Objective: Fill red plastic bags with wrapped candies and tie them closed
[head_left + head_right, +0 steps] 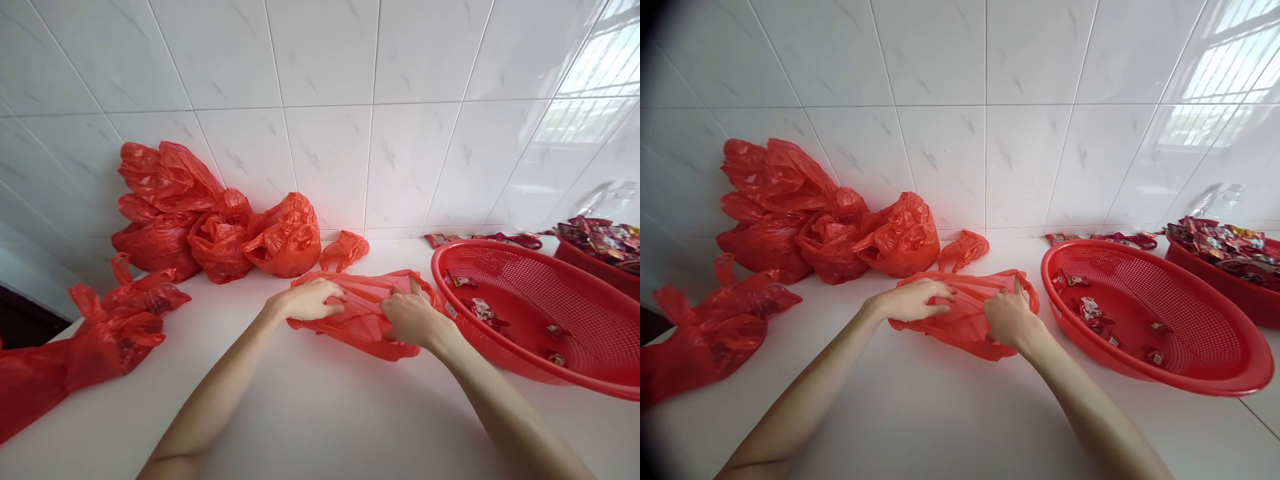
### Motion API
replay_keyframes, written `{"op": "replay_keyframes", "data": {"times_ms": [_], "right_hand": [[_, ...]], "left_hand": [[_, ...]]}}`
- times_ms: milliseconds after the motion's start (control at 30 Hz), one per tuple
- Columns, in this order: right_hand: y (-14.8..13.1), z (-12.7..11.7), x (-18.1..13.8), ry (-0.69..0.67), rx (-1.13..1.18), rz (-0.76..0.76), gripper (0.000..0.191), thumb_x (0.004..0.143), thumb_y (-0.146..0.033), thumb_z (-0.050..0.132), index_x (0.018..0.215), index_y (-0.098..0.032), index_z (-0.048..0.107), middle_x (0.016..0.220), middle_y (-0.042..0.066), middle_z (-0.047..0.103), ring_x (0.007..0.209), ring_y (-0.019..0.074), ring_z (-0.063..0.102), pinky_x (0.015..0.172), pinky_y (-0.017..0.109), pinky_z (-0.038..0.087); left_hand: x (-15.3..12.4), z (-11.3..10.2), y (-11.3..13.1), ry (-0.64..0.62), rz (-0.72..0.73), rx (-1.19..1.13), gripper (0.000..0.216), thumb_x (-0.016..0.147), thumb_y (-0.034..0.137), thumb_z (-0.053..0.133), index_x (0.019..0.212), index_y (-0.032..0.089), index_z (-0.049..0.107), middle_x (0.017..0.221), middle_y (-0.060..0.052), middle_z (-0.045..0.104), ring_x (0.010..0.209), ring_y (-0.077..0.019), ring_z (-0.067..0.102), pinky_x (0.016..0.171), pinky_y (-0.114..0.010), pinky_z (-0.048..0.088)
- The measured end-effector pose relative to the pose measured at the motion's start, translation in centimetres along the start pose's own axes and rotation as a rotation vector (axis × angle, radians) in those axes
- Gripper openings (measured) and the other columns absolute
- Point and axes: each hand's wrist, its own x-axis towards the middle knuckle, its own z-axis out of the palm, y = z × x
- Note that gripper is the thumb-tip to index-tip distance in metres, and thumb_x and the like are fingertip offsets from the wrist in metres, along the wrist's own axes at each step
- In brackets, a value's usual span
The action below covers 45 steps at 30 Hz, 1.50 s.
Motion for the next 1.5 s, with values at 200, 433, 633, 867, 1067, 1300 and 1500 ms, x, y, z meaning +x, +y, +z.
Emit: {"op": "replay_keyframes", "data": {"times_ms": [200,433,633,867,1067,1300,1500], "right_hand": [[0.5,-0.3,-0.7,0.189,-0.051,-0.088,0.026,0.082,0.000,0.054,0.067,-0.018,0.064,0.067,0.007,0.066,0.089,0.0272,0.064,0.105,0.049,0.035],[0.4,0.8,1.2,0.172,-0.089,-0.235,0.037,0.071,0.012,0.045,0.075,-0.016,0.069,0.078,0.009,0.071,0.102,0.0252,0.065,0.096,0.035,0.042],[0.3,1.5,2.9,0.025,-0.083,-0.092,0.042,0.076,0.010,0.046,0.099,-0.013,0.072,0.095,0.013,0.075,0.114,0.0266,0.063,0.116,0.052,0.022],[1.4,1.9,3.2,-0.067,-0.044,0.149,0.041,0.074,-0.011,0.070,0.114,-0.015,0.066,0.108,0.020,0.073,0.107,0.0354,0.066,0.094,0.052,0.041],[1.2,0.5,1.8,-0.045,-0.022,0.110,0.031,0.078,-0.017,0.069,0.109,-0.016,0.065,0.094,0.013,0.073,0.098,0.0306,0.067,0.091,0.045,0.041],[1.7,-0.8,0.1,0.165,-0.055,-0.063,0.019,0.086,-0.003,0.051,0.089,-0.016,0.066,0.076,0.006,0.066,0.078,0.0211,0.060,0.075,0.030,0.036],[1.6,-0.6,-0.2,0.213,-0.133,0.001,0.027,0.080,0.006,0.049,0.081,-0.016,0.065,0.065,0.004,0.059,0.069,0.0189,0.054,0.069,0.029,0.029]], "left_hand": [[-1.3,1.0,3.9,-0.287,0.123,0.357,0.021,0.076,0.020,0.062,0.056,0.027,0.063,0.060,0.000,0.065,0.065,-0.0234,0.065,0.063,-0.031,0.040],[-2.1,1.4,5.2,-0.478,-0.005,0.930,0.031,0.076,0.006,0.046,0.051,0.021,0.036,0.048,0.001,0.045,0.058,-0.0202,0.054,0.076,-0.036,0.040],[-2.1,2.4,5.2,-0.578,-0.135,1.012,0.035,0.084,0.011,0.047,0.050,0.019,0.041,0.052,-0.002,0.053,0.068,-0.0209,0.062,0.101,-0.047,0.039],[-1.5,2.0,4.1,-0.652,-0.217,1.028,0.024,0.059,-0.001,0.056,0.049,0.020,0.050,0.055,-0.005,0.059,0.069,-0.0258,0.066,0.066,-0.033,0.046],[-1.1,1.6,3.5,-0.620,-0.180,1.021,0.019,0.062,0.001,0.057,0.058,0.019,0.058,0.066,-0.006,0.066,0.077,-0.0265,0.066,0.073,-0.033,0.047],[-1.0,1.1,3.8,-0.426,0.140,0.840,0.026,0.078,0.005,0.045,0.068,0.021,0.062,0.064,-0.001,0.063,0.065,-0.0190,0.059,0.057,-0.029,0.034],[-1.6,1.0,4.7,-0.328,0.307,0.808,0.026,0.082,0.005,0.046,0.065,0.020,0.058,0.065,0.000,0.061,0.065,-0.0164,0.055,0.061,-0.028,0.035]]}}
